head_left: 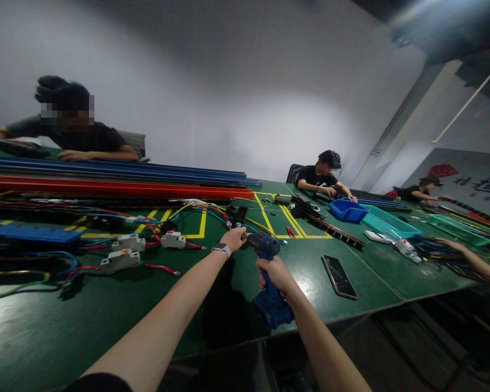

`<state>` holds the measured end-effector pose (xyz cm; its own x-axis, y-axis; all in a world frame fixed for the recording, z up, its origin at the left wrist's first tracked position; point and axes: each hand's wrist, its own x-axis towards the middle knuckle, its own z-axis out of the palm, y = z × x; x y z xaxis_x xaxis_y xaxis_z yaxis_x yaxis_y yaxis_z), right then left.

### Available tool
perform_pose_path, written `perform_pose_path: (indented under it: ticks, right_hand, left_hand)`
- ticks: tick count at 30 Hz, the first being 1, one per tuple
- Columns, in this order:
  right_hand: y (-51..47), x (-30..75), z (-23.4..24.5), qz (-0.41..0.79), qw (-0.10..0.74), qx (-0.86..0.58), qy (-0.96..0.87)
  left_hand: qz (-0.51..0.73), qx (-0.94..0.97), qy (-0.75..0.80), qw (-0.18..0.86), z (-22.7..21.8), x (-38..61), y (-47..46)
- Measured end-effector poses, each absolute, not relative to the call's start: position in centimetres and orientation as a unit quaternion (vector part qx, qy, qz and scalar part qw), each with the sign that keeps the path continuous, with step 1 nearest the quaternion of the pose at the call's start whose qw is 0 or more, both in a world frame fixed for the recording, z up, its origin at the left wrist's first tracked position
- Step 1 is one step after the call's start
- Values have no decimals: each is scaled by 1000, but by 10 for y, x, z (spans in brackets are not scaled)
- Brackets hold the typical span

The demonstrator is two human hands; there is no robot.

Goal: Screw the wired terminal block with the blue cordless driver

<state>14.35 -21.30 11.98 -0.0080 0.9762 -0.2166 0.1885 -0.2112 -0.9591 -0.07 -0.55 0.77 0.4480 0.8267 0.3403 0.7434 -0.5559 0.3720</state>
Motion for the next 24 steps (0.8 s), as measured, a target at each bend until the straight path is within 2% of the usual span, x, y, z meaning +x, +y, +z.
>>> perform_pose_path:
  ticks: [24]
  right_hand:
    - [-214, 144, 120, 508, 385, -587, -500]
  left_hand:
    - [245, 842, 471, 96, 9, 0, -6]
